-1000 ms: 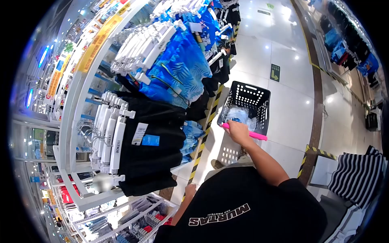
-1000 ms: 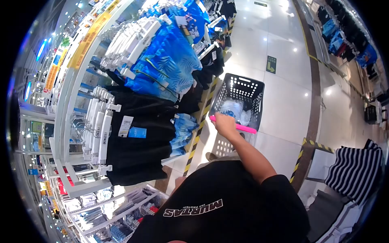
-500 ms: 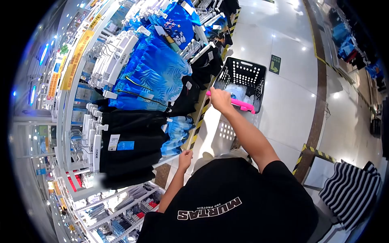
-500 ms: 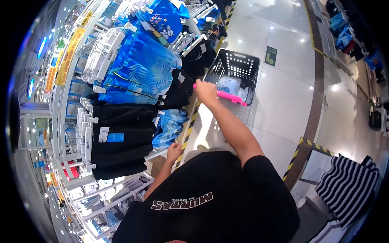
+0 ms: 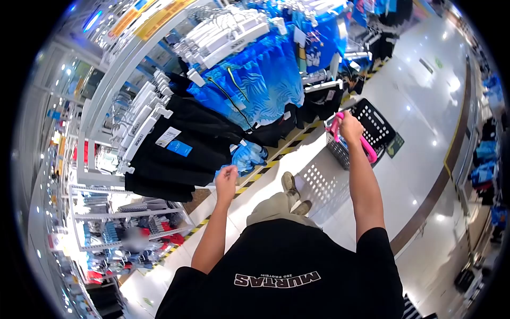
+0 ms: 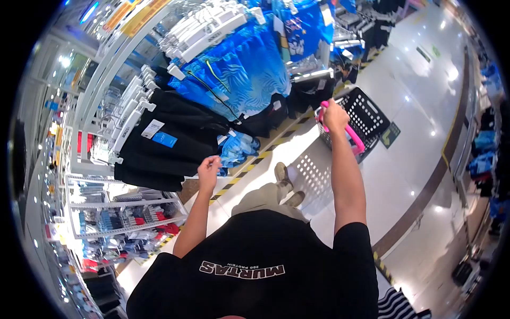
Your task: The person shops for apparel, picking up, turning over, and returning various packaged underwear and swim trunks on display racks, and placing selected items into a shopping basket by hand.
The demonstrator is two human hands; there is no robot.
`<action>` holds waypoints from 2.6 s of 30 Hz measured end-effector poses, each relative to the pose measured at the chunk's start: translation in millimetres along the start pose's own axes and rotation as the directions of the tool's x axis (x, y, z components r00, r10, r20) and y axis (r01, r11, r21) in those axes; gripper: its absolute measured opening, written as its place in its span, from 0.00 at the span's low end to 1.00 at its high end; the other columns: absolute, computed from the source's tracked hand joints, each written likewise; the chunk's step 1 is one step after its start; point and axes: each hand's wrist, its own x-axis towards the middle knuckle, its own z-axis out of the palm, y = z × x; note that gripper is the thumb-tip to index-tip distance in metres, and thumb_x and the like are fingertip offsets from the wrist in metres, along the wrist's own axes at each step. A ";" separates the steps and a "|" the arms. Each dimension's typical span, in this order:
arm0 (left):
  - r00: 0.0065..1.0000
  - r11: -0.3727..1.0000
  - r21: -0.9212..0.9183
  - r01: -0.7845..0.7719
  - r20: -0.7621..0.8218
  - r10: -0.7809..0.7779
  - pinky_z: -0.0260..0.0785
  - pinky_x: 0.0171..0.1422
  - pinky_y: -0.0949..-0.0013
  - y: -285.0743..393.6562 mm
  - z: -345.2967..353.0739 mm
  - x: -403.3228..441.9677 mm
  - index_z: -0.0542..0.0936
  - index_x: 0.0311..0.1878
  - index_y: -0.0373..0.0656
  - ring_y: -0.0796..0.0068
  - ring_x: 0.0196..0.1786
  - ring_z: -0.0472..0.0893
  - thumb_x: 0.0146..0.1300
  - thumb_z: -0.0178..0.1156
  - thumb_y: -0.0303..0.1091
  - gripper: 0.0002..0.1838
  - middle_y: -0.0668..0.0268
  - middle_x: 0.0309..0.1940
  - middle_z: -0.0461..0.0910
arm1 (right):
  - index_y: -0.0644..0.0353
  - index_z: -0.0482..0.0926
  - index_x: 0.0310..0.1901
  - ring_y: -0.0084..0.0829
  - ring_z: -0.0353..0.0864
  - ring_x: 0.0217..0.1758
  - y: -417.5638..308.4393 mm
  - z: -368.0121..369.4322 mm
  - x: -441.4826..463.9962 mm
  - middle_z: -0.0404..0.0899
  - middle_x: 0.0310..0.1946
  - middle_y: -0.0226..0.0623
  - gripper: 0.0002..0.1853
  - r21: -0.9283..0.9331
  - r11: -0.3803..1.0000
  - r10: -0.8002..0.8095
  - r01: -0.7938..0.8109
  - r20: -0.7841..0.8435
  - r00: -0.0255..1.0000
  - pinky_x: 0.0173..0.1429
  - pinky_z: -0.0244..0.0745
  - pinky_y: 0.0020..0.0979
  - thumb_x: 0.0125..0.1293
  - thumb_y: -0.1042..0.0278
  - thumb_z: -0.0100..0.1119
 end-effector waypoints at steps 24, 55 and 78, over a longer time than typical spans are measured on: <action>0.680 0.834 0.058 -0.549 -0.549 0.486 0.68 0.58 0.67 212.2 31.0 149.8 0.66 0.71 0.35 0.71 0.50 0.76 0.67 0.68 0.32 0.33 0.60 0.51 0.75 | 0.44 0.78 0.58 0.55 0.86 0.51 65.1 -19.8 108.3 0.87 0.47 0.46 0.22 -0.181 0.983 -0.005 0.001 -0.024 1.000 0.53 0.79 0.52 0.70 0.42 0.59; 0.886 0.895 -0.149 -0.420 -0.282 0.368 0.69 0.47 0.77 241.7 -1.6 104.7 0.81 0.55 0.33 0.83 0.39 0.76 0.65 0.70 0.30 0.18 0.69 0.39 0.82 | 0.52 0.84 0.47 0.43 0.76 0.54 -313.9 -139.3 87.0 0.78 0.45 0.34 0.23 0.239 0.323 -0.786 0.916 -0.472 0.400 0.77 0.59 0.56 0.44 0.74 0.75; 0.733 0.851 -0.140 -0.506 0.450 0.510 0.74 0.44 0.62 157.8 85.0 94.7 0.80 0.33 0.38 0.59 0.37 0.83 0.57 0.70 0.27 0.07 0.59 0.35 0.83 | 0.59 0.74 0.55 0.50 0.67 0.74 -186.0 -123.2 49.4 0.75 0.63 0.49 0.19 0.459 0.493 -0.229 0.739 -0.751 0.619 0.77 0.60 0.51 0.69 0.61 0.68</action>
